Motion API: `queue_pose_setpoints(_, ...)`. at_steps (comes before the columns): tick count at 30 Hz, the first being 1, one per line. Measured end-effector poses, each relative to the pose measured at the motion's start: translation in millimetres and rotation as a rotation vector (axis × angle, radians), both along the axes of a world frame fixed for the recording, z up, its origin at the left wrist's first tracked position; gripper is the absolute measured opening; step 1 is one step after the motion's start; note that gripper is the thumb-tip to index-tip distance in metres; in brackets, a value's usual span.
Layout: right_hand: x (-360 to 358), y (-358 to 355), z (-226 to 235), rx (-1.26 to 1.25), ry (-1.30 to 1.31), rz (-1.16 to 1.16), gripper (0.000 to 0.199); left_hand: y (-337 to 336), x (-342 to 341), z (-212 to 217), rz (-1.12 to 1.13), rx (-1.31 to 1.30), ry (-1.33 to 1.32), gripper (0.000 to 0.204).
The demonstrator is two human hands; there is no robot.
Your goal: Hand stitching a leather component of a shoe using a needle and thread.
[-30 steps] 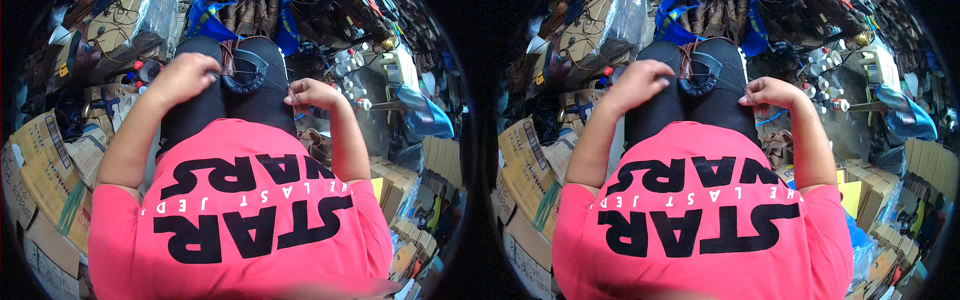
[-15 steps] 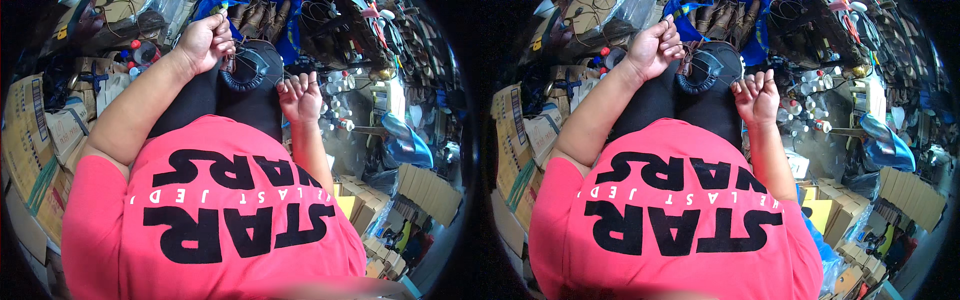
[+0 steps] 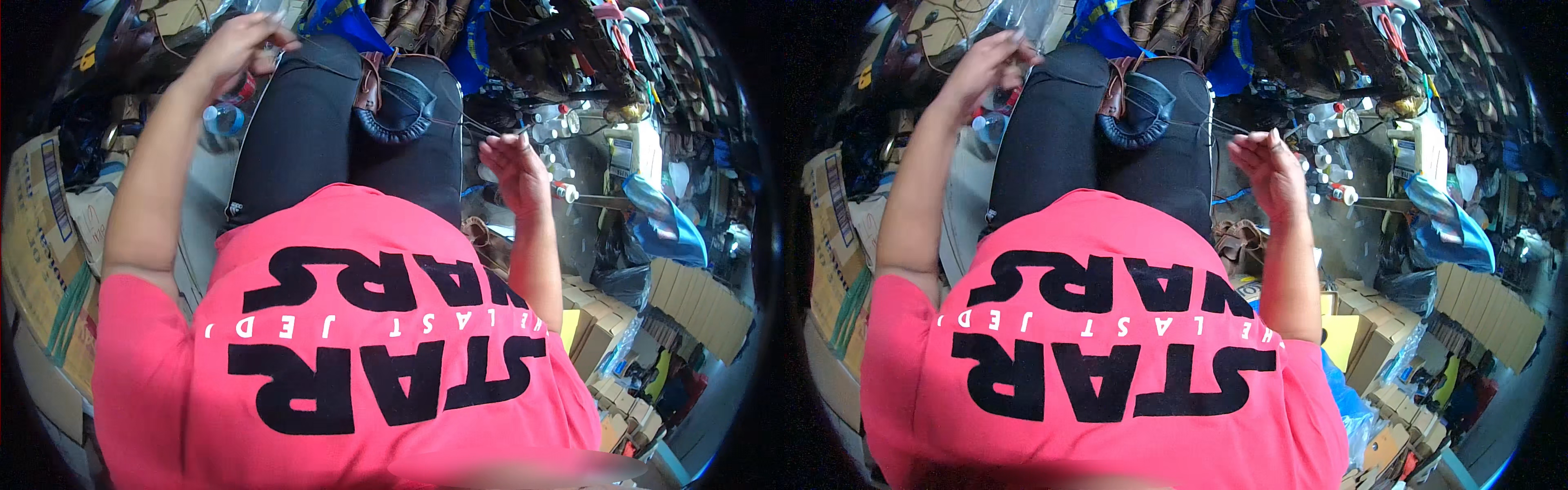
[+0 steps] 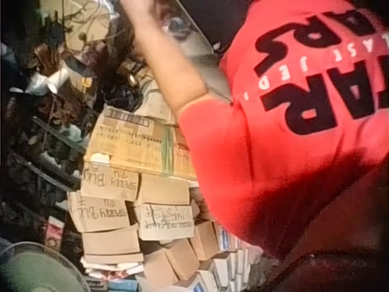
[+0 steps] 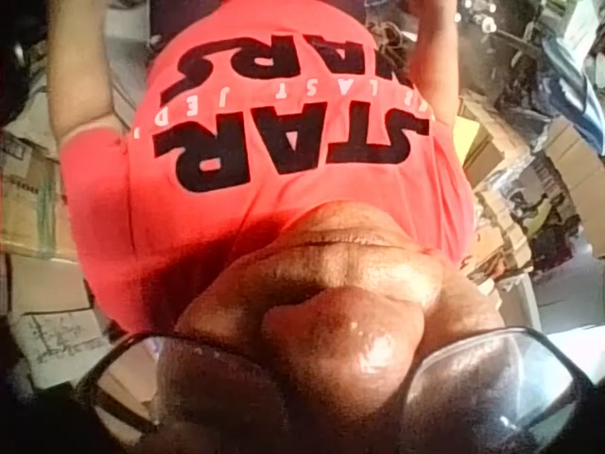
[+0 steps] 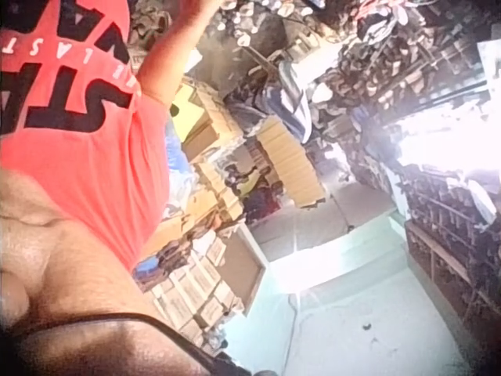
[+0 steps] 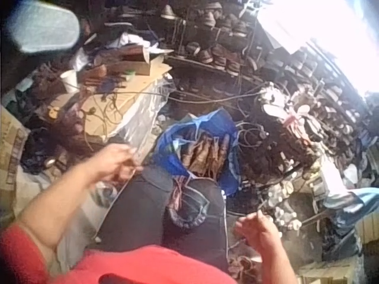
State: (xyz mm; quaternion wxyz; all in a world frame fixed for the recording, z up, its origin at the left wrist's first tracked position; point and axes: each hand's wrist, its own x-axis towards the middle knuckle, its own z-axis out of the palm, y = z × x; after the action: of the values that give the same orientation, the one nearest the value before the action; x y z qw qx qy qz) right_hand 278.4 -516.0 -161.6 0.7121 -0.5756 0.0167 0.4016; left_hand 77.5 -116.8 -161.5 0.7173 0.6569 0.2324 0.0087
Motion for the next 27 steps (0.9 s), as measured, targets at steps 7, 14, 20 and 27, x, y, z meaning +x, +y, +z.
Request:
queue_pose_setpoints(7,40.4,-5.7,26.1,-0.411,-0.793,0.076,0.051,-8.9,-31.1,14.1,0.081,1.079,-0.156,0.033)
queue_pose_setpoints(14,7.6,126.5,46.1,-0.718,-1.124,1.094,0.034,-117.0,39.8,13.6,-0.718,1.200,-0.207,0.036)
queue_pose_setpoints(20,-4.3,126.7,39.6,-0.677,-0.781,1.102,0.032,-122.6,40.2,0.7,-0.715,1.455,-0.250,0.034)
queue_pose_setpoints(27,-31.5,85.2,24.6,-0.632,-0.695,0.782,0.025,-127.1,39.5,-1.9,-0.530,1.536,-0.160,0.036)
